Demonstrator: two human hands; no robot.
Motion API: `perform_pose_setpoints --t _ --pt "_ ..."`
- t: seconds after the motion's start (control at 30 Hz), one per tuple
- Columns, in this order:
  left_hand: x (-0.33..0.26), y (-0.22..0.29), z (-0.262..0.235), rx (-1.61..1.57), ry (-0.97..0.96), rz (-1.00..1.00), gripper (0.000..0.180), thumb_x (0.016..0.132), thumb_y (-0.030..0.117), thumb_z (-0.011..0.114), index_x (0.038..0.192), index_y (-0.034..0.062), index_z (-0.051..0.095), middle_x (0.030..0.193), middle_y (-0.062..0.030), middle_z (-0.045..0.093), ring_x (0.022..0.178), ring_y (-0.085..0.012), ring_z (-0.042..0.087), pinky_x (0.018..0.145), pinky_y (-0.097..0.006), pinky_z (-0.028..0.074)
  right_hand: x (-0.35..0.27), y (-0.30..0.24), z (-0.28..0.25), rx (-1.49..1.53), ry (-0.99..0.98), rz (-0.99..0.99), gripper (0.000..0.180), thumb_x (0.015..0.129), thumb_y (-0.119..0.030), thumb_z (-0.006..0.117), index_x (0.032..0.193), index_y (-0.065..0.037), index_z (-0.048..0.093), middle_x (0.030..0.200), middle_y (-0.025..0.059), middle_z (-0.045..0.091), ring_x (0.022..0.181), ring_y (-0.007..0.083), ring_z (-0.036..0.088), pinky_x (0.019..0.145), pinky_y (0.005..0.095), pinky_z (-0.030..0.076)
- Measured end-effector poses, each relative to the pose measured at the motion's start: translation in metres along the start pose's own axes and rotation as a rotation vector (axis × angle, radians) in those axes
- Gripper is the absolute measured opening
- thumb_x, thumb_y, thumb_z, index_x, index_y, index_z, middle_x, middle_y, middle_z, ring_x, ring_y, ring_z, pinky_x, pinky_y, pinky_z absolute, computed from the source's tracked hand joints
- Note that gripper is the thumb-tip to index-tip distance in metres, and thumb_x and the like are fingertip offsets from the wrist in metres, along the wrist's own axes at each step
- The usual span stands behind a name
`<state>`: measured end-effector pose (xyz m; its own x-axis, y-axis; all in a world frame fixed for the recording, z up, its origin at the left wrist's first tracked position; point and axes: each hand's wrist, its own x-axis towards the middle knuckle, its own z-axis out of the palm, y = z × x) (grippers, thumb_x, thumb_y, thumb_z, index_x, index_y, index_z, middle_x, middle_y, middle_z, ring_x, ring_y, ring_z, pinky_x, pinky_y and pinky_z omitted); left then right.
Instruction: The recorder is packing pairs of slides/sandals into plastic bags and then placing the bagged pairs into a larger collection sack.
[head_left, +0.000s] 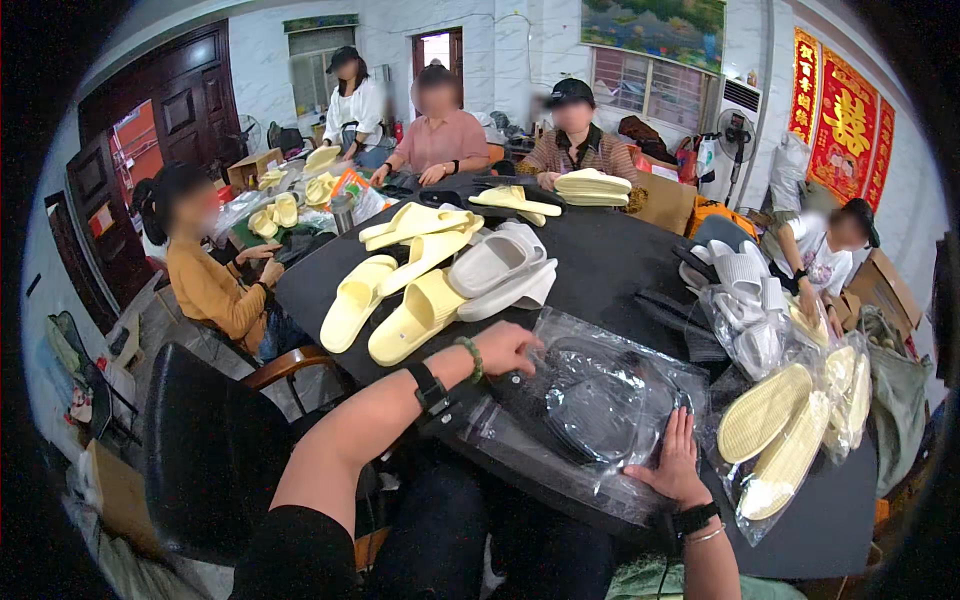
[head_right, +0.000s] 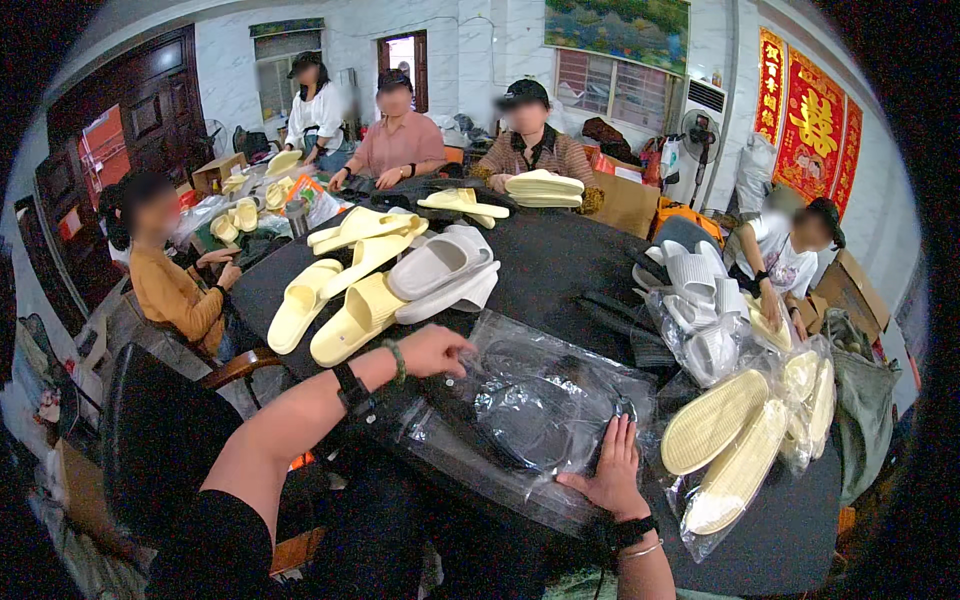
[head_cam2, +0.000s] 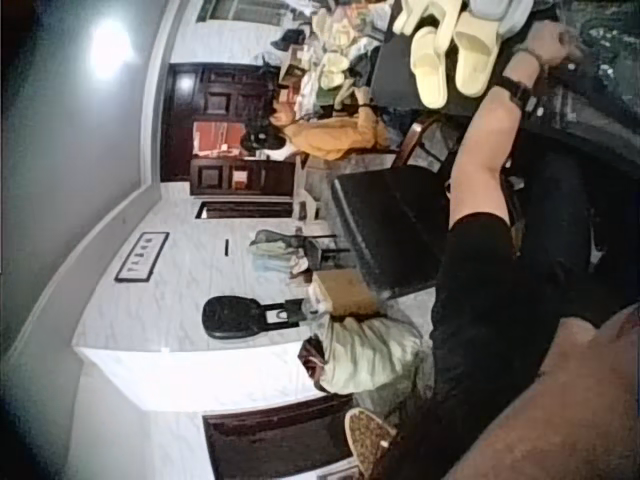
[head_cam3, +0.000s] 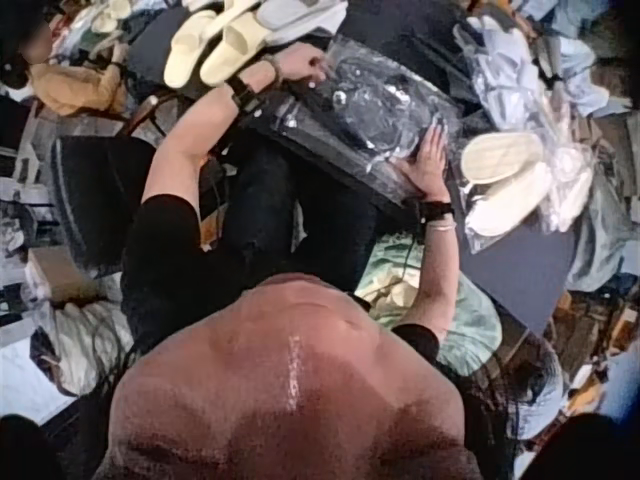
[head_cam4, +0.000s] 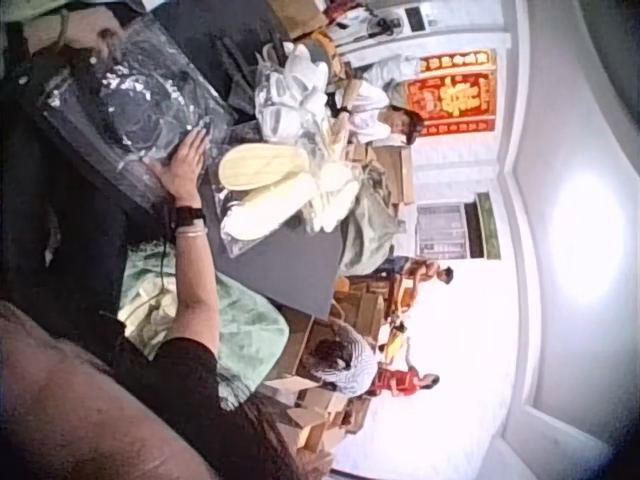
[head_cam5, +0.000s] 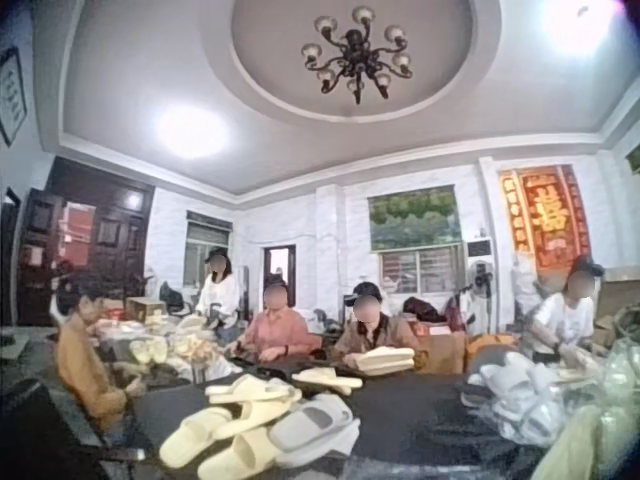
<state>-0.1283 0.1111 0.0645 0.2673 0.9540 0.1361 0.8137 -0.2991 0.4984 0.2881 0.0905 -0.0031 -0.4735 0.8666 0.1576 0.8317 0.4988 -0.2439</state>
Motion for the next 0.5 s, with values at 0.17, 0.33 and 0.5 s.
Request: perform_pose_setpoints --t 0.17,0.33,0.5 --pt "0.022 0.008 -0.081 0.021 0.506 -0.024 0.069 0.081 0.02 0.074 0.142 0.008 0.043 0.081 -0.0049 0.067 0.071 -0.0122 0.062 0.066 -0.029 0.051 -0.001 0.0 0.0 0.0 0.009 0.001 0.144 0.053 -0.075 0.074 0.147 0.01 0.007 0.154 0.0324 0.008 0.144 0.0467 0.009 0.111 0.0573 0.021" --pt "0.031 0.017 -0.17 -0.07 0.747 0.016 0.073 0.084 0.014 0.071 0.144 -0.0008 0.033 0.082 -0.0077 0.068 0.066 -0.0127 0.064 0.06 -0.027 0.051 -0.002 0.0 0.004 0.011 0.009 -0.026 0.144 0.053 -0.074 0.075 0.147 0.011 0.007 0.154 0.0324 0.008 0.144 0.0466 0.008 0.112 0.0565 0.021" --pt "0.037 0.031 -0.21 -0.049 0.84 -0.115 0.08 0.082 0.022 0.072 0.146 -0.0017 0.029 0.072 -0.0062 0.067 0.059 -0.0116 0.063 0.055 -0.027 0.05 0.0 0.0 0.0 -0.006 -0.017 0.007 0.143 0.053 -0.068 0.079 0.148 0.01 0.005 0.155 0.0317 0.007 0.145 0.0463 0.006 0.114 0.0545 0.019"
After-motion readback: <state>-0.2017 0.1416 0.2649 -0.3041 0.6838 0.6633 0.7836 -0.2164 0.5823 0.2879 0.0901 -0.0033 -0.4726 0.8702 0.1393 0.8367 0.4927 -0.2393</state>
